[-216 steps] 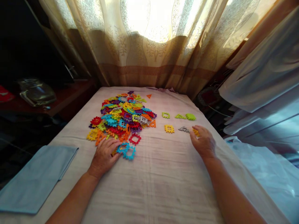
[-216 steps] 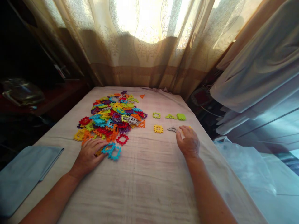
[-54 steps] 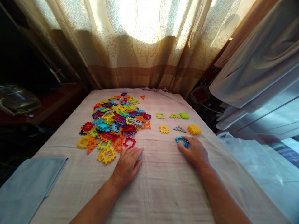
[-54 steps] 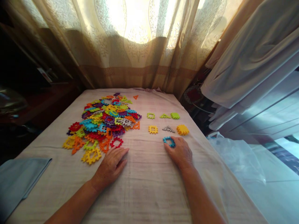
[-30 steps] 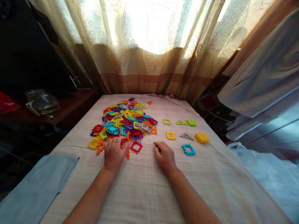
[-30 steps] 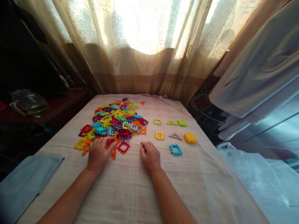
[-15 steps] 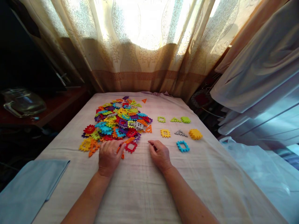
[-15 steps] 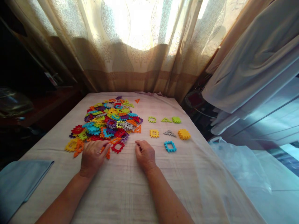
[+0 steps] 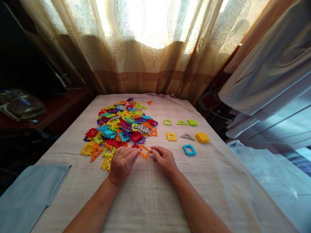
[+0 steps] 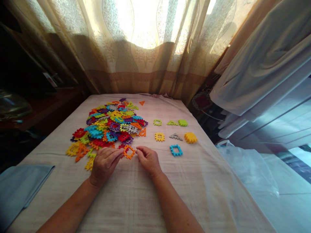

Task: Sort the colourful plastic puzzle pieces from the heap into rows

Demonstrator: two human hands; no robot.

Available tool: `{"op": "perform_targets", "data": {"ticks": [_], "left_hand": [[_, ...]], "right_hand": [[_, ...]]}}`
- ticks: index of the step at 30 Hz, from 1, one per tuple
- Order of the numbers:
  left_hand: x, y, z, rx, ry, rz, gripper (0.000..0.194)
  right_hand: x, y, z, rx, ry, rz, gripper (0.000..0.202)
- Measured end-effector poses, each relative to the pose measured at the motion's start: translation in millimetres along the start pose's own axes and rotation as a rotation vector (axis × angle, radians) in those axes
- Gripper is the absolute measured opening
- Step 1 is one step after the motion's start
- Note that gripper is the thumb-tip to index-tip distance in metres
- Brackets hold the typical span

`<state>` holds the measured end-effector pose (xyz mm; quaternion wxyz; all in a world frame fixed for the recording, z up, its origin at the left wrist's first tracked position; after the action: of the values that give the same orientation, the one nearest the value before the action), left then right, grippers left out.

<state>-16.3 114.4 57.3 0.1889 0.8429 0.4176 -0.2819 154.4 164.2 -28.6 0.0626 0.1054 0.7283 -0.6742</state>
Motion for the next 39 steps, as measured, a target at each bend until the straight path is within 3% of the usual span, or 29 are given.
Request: {"op": "perform_targets", "data": {"ticks": [7, 25, 39], "left_hand": [[-2.6, 2.8, -1.3, 0.020, 0.030, 0.036, 0.018], [9.1, -4.6, 2.4, -0.035, -0.054, 0.028, 0.017], [10.0, -11.5, 4.0, -0.079, -0.029, 0.057, 0.015]], "right_hand": [[5.0, -10.2, 2.7, -0.057, -0.016, -0.012, 0.025], [3.4, -8.9, 1.0, 0.000, 0.008, -0.114, 0.020], [5.8, -5.1, 1.5, 0.017, -0.008, -0.089, 0.023]]}}
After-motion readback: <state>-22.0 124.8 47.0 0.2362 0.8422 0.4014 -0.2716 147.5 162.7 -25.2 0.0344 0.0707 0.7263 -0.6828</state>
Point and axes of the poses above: each hand's wrist, its own z-axis away from the middle knuckle, its own x-axis out of the palm, y = z × x, the point moved 9 cm from there along -z, towards the middle knuckle, and after that the axes turned 4 degrees about y, right-handed, at the moved point
